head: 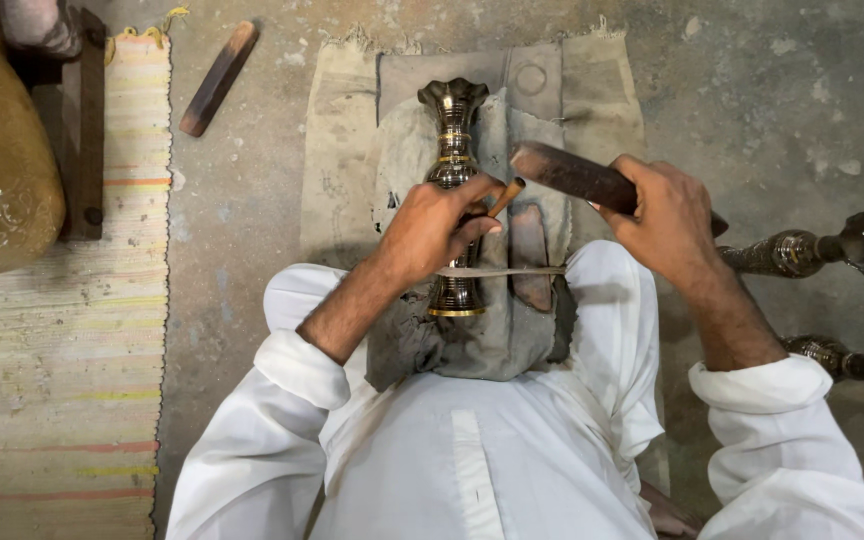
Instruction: The person sits cross-legged on the floor with a brass vase held upright on their lap by a strap. They hold a small chisel against the vase surface and strike it with a wooden mallet, working the chisel around the vase to carve decorative patterns into the metal.
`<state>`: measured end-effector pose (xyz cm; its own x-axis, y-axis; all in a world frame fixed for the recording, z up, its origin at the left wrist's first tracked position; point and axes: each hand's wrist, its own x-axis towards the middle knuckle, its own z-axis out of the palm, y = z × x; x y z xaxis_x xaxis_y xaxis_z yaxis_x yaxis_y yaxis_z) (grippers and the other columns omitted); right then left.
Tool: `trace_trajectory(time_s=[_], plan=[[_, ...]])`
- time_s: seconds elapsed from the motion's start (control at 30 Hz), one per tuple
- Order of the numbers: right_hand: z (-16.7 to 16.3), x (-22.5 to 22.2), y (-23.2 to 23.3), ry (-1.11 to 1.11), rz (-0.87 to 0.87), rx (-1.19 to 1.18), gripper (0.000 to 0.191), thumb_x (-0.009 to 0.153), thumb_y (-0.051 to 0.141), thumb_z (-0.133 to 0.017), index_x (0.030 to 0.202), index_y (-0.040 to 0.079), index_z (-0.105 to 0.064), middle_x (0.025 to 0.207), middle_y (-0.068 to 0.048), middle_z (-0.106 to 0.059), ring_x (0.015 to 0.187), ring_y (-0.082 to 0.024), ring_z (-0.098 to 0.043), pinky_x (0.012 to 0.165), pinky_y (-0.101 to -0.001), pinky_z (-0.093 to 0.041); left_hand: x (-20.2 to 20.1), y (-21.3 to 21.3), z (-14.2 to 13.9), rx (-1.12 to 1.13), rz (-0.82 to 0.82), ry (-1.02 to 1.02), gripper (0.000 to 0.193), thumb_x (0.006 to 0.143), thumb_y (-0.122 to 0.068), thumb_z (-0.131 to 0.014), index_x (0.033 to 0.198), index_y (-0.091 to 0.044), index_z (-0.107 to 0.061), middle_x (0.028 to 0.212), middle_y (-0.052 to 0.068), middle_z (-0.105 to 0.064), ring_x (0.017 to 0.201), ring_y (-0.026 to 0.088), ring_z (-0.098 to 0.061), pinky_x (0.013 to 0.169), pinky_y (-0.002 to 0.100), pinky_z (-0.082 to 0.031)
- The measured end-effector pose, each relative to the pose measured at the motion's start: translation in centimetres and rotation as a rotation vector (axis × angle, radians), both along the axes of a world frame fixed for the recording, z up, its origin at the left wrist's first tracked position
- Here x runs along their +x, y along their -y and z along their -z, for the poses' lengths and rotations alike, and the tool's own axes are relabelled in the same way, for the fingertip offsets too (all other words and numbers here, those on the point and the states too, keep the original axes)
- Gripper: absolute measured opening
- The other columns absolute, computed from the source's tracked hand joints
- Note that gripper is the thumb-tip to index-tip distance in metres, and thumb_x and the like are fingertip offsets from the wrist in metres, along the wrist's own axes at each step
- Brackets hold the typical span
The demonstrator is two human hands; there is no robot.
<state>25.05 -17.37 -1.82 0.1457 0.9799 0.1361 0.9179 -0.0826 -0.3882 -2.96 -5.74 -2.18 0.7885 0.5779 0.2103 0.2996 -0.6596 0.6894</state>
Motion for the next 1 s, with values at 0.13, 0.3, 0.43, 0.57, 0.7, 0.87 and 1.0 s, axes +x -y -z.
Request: trace_trajectory(time_s=[0.13,0.3,0.43,0.57,0.7,0.87,1.0], plan=[[1.4,-0.5,0.9,-0.182,0.06,0.086,0.027,0.084,0.014,-0.083,0.104,0.006,-0.067,0.084,-0.011,-0.065,0.078,-0.031,-0.064,0.07,-0.0455,-0.047,0.3,0.1,0.0,0.032,0.032,-0.062,0.034,0.096,-0.027,-0.072,0.123,-0.01,-0.058,0.083,0.011,-0.077,0.074,0.032,-0.076,0.066,0.046,-0.058],[1.7,-1.0,1.5,-0.526,0.221,0.235,0.028,0.093,0.017,-0.081,0.111,0.006,-0.063,0.094,-0.004,-0.069,0.084,-0.02,-0.066,0.078,-0.039,-0.052,0.3,0.6,0.1,0.033,0.006,-0.086,0.03,0.098,-0.025,-0.071,0.122,-0.011,-0.058,0.075,0.01,-0.074,0.067,0.032,-0.074,0.064,0.046,-0.058],[1.3,-0.2,1.7,0.07,0.054,0.201,0.022,0.083,0.004,-0.081,0.1,0.005,-0.067,0.089,-0.011,-0.069,0.084,-0.03,-0.061,0.078,-0.0447,-0.046,0.5,0.6,0.2,0.102,0.019,-0.072,0.029,0.098,-0.024,-0.071,0.12,-0.01,-0.058,0.072,0.011,-0.072,0.065,0.033,-0.072,0.061,0.047,-0.057],[1.3,0.1,1.5,-0.017,0.037,0.173,0.024,0.081,0.003,-0.078,0.103,0.005,-0.068,0.086,-0.014,-0.065,0.085,-0.034,-0.061,0.076,-0.0463,-0.045,0.5,0.7,0.3,0.103,0.014,-0.075,0.028,0.098,-0.025,-0.071,0.118,-0.01,-0.058,0.069,0.011,-0.071,0.064,0.035,-0.071,0.061,0.048,-0.055],[1.5,0.4,1.5,-0.058,0.02,0.223,0.025,0.085,0.006,-0.08,0.106,0.005,-0.067,0.091,-0.015,-0.064,0.086,-0.035,-0.061,0.076,-0.0467,-0.044,0.6,0.6,0.3,0.068,0.013,-0.088,0.03,0.099,-0.025,-0.07,0.121,-0.01,-0.057,0.067,0.011,-0.071,0.061,0.035,-0.07,0.06,0.048,-0.055],[2.2,0.3,1.4,-0.524,0.158,0.201,0.021,0.089,0.01,-0.08,0.103,0.008,-0.065,0.09,-0.014,-0.063,0.081,-0.037,-0.059,0.076,-0.0458,-0.045,0.6,0.6,0.2,0.113,0.033,-0.043,0.032,0.098,-0.024,-0.071,0.123,-0.01,-0.057,0.07,0.012,-0.071,0.063,0.036,-0.07,0.06,0.049,-0.055],[2.8,0.7,1.5,0.048,0.029,0.198,0.02,0.082,0.003,-0.082,0.096,0.005,-0.069,0.088,-0.011,-0.07,0.083,-0.032,-0.061,0.075,-0.045,-0.045,0.5,0.6,0.0,0.081,0.011,-0.088,0.031,0.098,-0.025,-0.072,0.123,-0.011,-0.059,0.065,0.014,-0.069,0.063,0.037,-0.069,0.061,0.049,-0.055]])
